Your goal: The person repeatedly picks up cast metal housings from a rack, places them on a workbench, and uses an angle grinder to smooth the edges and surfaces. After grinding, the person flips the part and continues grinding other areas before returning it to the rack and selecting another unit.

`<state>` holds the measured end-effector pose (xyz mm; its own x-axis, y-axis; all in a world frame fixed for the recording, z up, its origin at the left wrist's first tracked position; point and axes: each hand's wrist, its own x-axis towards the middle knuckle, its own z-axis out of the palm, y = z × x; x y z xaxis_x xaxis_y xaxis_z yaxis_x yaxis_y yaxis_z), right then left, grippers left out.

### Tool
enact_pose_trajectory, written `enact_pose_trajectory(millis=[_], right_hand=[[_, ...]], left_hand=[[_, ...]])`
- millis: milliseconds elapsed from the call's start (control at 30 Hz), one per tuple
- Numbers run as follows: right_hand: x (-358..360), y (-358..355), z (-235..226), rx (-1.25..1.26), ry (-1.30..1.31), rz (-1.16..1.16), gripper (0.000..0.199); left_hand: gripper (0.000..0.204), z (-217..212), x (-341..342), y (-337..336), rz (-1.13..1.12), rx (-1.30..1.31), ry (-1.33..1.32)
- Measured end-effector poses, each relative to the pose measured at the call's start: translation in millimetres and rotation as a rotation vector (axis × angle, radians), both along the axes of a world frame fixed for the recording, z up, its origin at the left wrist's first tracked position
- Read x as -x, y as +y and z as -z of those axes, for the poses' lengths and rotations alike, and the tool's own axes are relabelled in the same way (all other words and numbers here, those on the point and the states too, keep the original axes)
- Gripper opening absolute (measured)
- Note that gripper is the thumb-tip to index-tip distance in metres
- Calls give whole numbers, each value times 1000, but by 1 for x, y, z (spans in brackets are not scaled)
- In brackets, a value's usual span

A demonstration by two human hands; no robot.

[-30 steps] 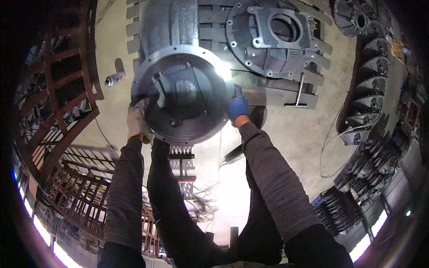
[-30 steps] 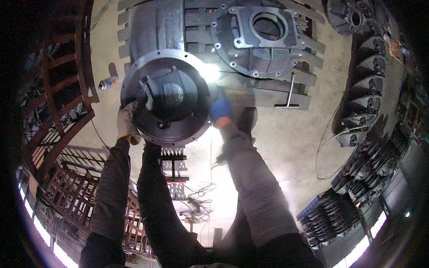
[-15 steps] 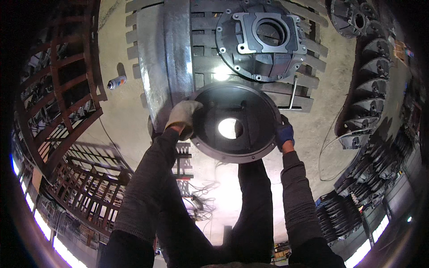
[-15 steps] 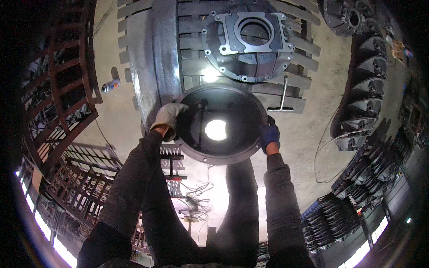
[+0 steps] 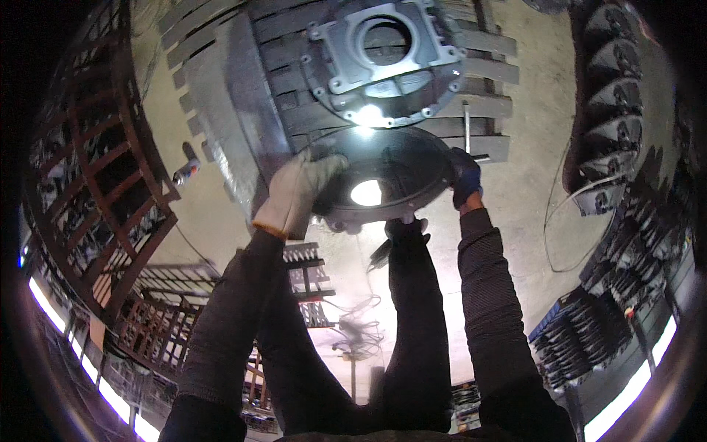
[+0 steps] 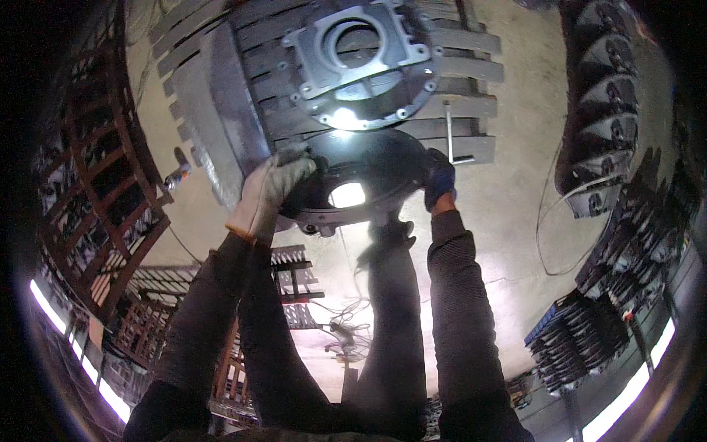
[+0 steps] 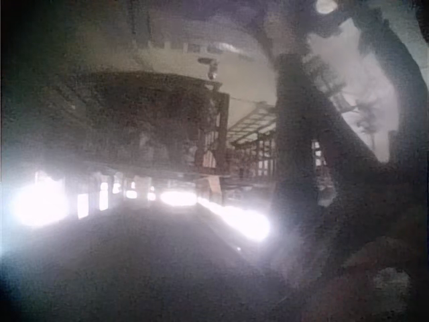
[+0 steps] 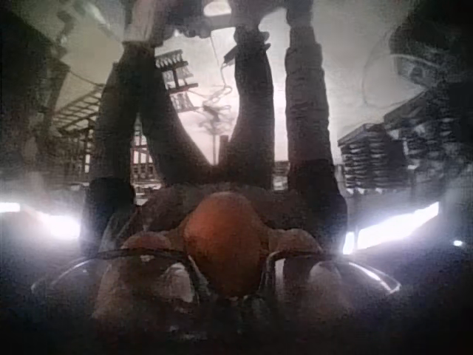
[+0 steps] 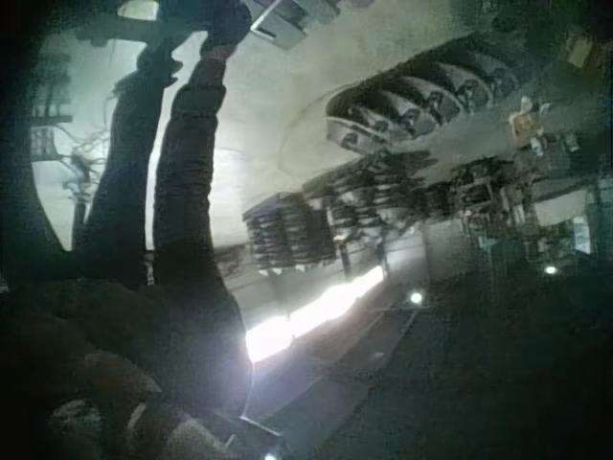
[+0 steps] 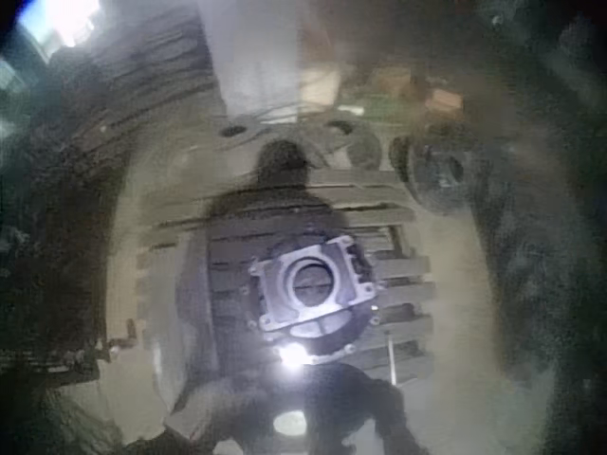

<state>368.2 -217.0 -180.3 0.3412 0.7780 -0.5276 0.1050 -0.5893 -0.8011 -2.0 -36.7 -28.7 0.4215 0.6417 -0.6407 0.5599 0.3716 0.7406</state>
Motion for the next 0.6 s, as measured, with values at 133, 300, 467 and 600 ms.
enact_pose_trajectory(millis=[133, 300, 467, 600], right_hand=[[-22, -29, 6, 266, 54, 352, 35], [-77, -33, 83, 421, -656, -117, 35], [-83, -9, 130, 718, -935, -416, 37], [-89, -9, 116, 412, -781, -374, 44]], left_hand=[[42, -58, -40, -8, 262, -97, -22], [36, -59, -61, 4, 112, -12, 131], [75, -30, -52, 38, 524, -589, 71], [67, -8, -42, 42, 558, -675, 141]])
